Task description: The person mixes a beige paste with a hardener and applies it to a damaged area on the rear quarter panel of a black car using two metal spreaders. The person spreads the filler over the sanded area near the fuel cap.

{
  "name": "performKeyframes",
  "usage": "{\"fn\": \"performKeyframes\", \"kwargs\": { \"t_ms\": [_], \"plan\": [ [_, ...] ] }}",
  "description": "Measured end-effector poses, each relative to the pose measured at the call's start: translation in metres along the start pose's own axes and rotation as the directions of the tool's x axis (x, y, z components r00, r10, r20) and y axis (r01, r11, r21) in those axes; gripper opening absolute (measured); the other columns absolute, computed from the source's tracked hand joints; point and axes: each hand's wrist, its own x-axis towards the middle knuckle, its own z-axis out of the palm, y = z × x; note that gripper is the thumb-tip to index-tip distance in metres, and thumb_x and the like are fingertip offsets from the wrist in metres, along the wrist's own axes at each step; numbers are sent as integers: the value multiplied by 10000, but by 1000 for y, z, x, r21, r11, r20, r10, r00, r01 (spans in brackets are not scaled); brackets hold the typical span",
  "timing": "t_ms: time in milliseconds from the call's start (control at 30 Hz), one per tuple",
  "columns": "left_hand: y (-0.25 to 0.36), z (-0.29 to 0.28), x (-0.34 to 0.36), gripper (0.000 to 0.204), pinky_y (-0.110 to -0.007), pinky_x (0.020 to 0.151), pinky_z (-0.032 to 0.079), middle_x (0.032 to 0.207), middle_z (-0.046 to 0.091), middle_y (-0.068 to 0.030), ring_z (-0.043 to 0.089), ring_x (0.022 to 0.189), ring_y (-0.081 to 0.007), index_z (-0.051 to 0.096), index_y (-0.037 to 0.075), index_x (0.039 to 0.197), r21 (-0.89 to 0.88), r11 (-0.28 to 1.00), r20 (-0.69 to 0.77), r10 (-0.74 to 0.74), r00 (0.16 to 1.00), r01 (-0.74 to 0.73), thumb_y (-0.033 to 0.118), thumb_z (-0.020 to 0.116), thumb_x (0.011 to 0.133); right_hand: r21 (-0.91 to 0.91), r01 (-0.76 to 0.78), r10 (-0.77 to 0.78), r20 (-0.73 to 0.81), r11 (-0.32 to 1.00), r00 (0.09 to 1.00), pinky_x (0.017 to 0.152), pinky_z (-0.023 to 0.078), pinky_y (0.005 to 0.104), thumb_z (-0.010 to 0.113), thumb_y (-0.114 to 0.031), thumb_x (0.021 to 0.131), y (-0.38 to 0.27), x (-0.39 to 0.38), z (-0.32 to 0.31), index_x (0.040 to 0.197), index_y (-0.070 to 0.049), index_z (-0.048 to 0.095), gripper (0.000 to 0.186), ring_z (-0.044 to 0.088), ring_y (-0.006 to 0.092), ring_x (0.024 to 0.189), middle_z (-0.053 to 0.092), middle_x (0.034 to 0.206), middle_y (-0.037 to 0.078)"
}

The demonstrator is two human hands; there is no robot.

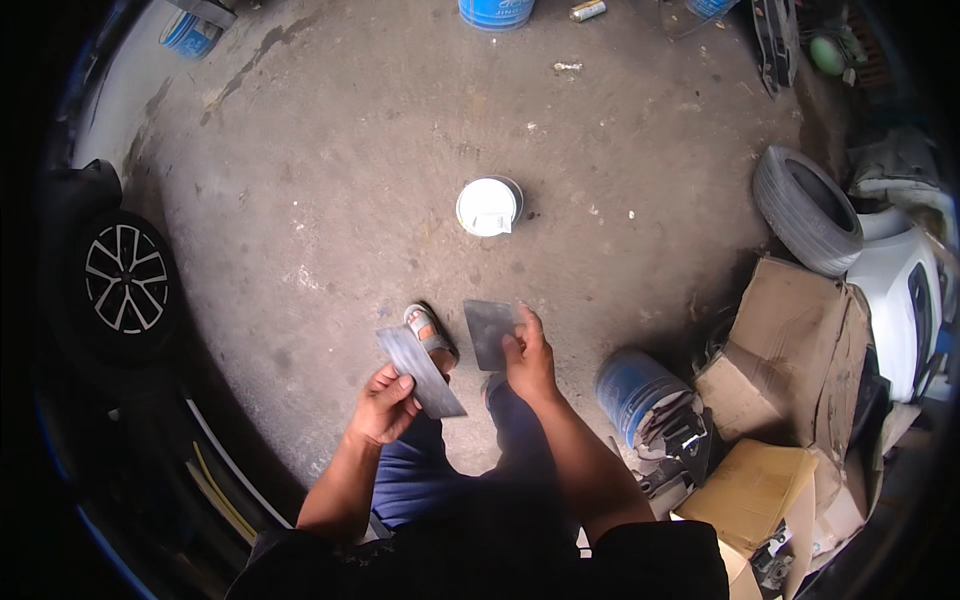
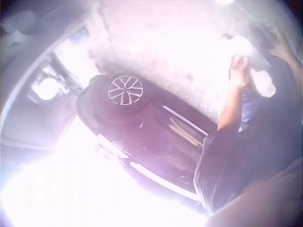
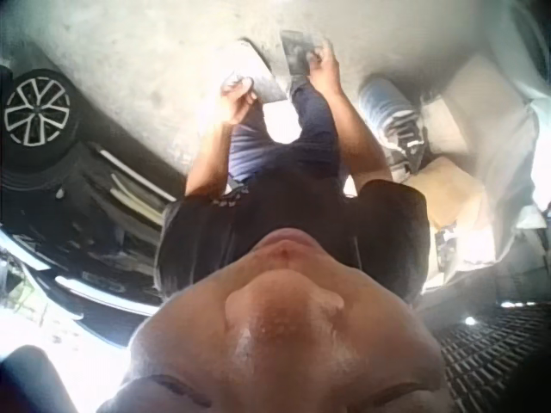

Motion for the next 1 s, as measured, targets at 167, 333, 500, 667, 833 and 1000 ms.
{"fn": "performKeyframes", "kwargs": {
  "t_ms": [167, 333, 500, 667, 833, 1000],
  "plan": [
    [12, -94, 66, 219, -266, 579, 417, 769, 592, -42, 526, 649, -147, 595, 59, 881, 222, 948, -256, 280, 925, -226, -66, 460, 762, -143, 136, -117, 131, 980, 984, 833, 487, 411, 529, -81, 886, 47, 55, 21, 1393, -115, 369, 532, 630, 372, 909, 639, 957, 199],
    [29, -154, 126, 286, -249, 530, 348, 638, 513, -20, 446, 564, -107, 566, 35, 726, 594, 800, -215, 260, 941, -85, 213, 449, 917, -334, 223, -110, 327, 916, 939, 827, 485, 446, 537, -129, 864, 57, 117, 43, 1397, -106, 351, 565, 611, 423, 921, 631, 986, 246],
    [22, -150, 184, 216, -236, 713, 473, 848, 586, -26, 550, 746, -99, 551, -2, 1064, 751, 650, -88, 273, 958, -116, 193, 532, 973, -437, 465, -224, 497, 770, 838, 751, 487, 490, 579, -179, 849, 39, 150, 74, 1428, -104, 305, 645, 624, 417, 826, 644, 930, 227],
    [17, -159, 208, 197, -246, 670, 469, 814, 626, -20, 563, 746, -92, 618, -5, 992, 926, 343, 64, 266, 962, -157, 180, 618, 925, -380, 601, -301, 606, 703, 736, 668, 494, 477, 611, -158, 836, 39, 162, 95, 1445, -131, 277, 695, 630, 400, 779, 646, 915, 217],
    [22, -135, 194, 143, -234, 633, 448, 777, 624, -2, 534, 716, -70, 622, 4, 901, 911, 390, 9, 302, 953, -132, 146, 618, 921, -267, 640, -443, 532, 720, 721, 687, 502, 459, 614, -261, 880, 49, 166, 93, 1426, -203, 316, 625, 640, 382, 817, 656, 907, 189],
    [16, -131, 186, 146, -234, 631, 442, 756, 602, 11, 517, 704, -66, 612, 13, 888, 950, 281, 55, 286, 957, -138, 155, 619, 921, -282, 580, -459, 394, 764, 796, 741, 497, 456, 592, -294, 895, 32, 164, 70, 1386, -187, 393, 540, 642, 376, 855, 670, 914, 166]
  ]
}}
